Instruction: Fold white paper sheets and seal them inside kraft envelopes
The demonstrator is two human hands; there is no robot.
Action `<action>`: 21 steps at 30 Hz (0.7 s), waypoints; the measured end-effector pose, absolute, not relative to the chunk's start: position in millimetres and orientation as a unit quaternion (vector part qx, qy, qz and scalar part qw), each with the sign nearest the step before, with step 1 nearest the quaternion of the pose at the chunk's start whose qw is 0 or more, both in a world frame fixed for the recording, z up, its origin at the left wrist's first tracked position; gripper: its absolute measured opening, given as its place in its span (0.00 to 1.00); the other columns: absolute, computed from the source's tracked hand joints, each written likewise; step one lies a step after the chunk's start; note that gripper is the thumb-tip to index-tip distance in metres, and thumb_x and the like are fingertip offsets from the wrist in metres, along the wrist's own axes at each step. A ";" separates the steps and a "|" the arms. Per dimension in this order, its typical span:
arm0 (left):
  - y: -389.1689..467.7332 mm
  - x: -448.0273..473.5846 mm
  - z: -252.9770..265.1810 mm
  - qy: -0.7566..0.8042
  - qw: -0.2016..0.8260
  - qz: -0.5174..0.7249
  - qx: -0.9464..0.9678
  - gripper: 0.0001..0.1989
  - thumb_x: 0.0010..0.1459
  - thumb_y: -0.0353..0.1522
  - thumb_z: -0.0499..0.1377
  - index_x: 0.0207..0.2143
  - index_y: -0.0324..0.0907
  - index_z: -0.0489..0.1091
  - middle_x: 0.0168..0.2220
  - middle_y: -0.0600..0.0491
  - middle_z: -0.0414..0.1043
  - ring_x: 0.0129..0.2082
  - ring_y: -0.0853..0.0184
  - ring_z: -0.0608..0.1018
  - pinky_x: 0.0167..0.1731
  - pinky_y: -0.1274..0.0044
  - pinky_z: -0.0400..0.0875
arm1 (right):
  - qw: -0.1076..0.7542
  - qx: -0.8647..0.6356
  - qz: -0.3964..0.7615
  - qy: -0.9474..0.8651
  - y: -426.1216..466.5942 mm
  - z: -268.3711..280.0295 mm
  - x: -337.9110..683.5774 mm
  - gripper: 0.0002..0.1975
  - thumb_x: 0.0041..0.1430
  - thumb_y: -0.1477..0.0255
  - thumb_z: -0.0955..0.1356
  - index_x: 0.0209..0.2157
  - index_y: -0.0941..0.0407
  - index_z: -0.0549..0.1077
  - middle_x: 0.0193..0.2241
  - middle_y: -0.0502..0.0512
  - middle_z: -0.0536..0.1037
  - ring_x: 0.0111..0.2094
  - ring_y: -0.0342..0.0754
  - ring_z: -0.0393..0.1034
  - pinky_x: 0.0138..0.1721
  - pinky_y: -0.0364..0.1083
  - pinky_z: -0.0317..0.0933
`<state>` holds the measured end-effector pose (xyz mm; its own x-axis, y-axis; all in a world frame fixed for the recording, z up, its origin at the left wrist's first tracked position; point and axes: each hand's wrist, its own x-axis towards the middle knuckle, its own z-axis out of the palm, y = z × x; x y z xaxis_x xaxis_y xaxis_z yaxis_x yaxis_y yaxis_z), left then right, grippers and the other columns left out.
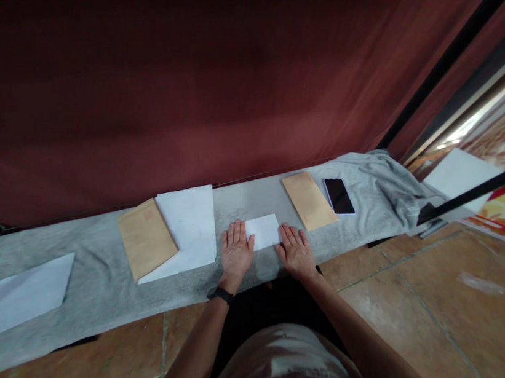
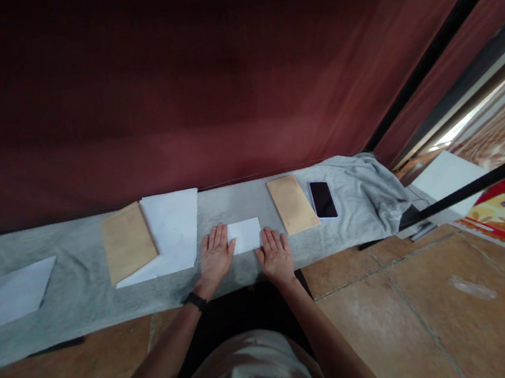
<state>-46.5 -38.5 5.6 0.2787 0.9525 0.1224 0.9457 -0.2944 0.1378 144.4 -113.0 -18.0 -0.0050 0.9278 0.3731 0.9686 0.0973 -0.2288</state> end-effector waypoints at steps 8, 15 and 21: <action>-39.0 -47.0 3.7 0.589 0.010 0.093 0.803 0.31 0.70 0.41 0.41 0.69 0.34 0.51 0.70 0.44 0.52 0.71 0.57 0.52 0.68 0.61 0.45 | 0.215 -0.671 -0.040 -0.709 -112.5 -18.7 144.8 0.28 0.71 0.63 0.58 0.68 0.60 0.56 0.65 0.64 0.64 0.66 0.59 0.56 0.66 0.61 0.44; -38.2 -47.6 4.8 0.591 0.003 0.090 0.801 0.29 0.70 0.41 0.42 0.68 0.37 0.54 0.69 0.45 0.54 0.69 0.56 0.56 0.67 0.62 0.48 | 0.218 -0.669 -0.044 -0.709 -112.5 -18.0 144.8 0.28 0.71 0.63 0.59 0.68 0.60 0.56 0.65 0.64 0.64 0.65 0.58 0.56 0.65 0.60 0.45; -31.3 -46.4 16.3 0.600 -0.001 0.092 0.795 0.26 0.69 0.34 0.41 0.64 0.36 0.60 0.64 0.43 0.64 0.63 0.55 0.66 0.62 0.63 0.57 | 0.219 -0.670 -0.043 -0.708 -112.7 -17.1 144.5 0.28 0.72 0.63 0.58 0.67 0.61 0.58 0.65 0.64 0.64 0.65 0.59 0.56 0.66 0.60 0.44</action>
